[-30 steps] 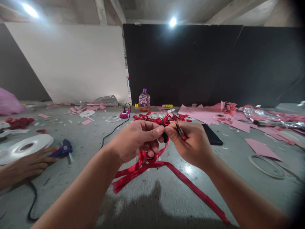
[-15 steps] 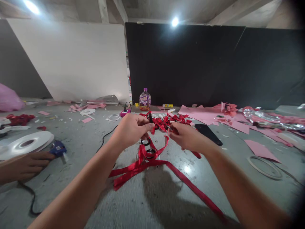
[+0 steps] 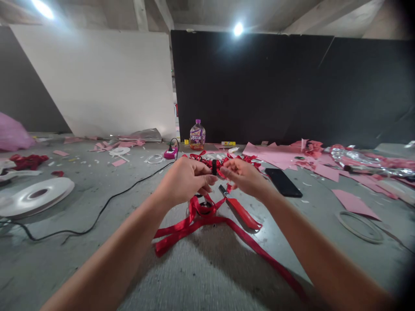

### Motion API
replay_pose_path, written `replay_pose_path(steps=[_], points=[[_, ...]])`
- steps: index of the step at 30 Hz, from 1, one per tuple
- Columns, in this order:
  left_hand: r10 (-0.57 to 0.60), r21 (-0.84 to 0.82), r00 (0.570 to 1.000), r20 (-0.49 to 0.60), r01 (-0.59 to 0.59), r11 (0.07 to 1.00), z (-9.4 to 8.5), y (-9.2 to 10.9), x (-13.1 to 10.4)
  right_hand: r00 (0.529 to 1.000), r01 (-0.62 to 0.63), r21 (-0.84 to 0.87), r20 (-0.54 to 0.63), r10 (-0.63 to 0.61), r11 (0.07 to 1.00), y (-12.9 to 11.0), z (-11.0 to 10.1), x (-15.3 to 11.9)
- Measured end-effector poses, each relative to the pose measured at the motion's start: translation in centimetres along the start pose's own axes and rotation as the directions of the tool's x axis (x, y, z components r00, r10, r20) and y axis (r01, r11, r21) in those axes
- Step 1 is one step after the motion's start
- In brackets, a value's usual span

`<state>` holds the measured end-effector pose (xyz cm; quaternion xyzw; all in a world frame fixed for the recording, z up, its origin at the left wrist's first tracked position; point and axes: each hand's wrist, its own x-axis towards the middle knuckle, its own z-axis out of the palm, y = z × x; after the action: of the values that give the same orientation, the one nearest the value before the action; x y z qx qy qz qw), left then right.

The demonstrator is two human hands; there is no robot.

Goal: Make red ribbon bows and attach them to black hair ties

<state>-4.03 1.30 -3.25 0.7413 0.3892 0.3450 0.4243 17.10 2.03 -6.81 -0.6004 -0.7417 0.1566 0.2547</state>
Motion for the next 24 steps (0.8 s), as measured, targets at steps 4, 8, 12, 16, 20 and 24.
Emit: replay_pose_path(steps=[4, 8, 12, 16, 20, 24], points=[[0.003, -0.122, 0.992, 0.13, 0.013, 0.992, 0.0, 0.9, -0.5, 0.934, 0.312, 0.649, -0.078, -0.347, 0.694, -3.6, -1.3, -2.3], [-0.004, -0.164, 0.992, 0.128, 0.026, 0.986, -0.1, 1.4, -0.9, 0.938, 0.344, 0.507, -0.144, -0.316, 0.791, -5.3, -1.9, -3.7], [-0.022, -0.252, 0.993, 0.113, 0.05, 0.966, -0.6, 1.7, -1.0, 0.934, 0.356, 0.499, -0.208, -0.29, 0.79, -5.3, -2.7, -3.8], [-0.013, -0.328, 0.991, 0.132, 0.056, 0.943, -0.9, 2.0, -1.1, 0.931, 0.365, 0.515, -0.198, -0.306, 0.776, -5.0, -3.1, -4.0], [0.032, -0.358, 0.969, 0.243, 0.059, 0.932, -0.7, 2.1, -1.2, 0.912, 0.41, 0.518, -0.256, -0.322, 0.75, -5.1, -3.1, -4.1], [0.051, -0.388, 0.96, 0.277, 0.063, 0.92, -0.2, 1.9, -1.2, 0.896, 0.444, 0.499, -0.275, -0.35, 0.744, -5.2, -3.0, -4.1]])
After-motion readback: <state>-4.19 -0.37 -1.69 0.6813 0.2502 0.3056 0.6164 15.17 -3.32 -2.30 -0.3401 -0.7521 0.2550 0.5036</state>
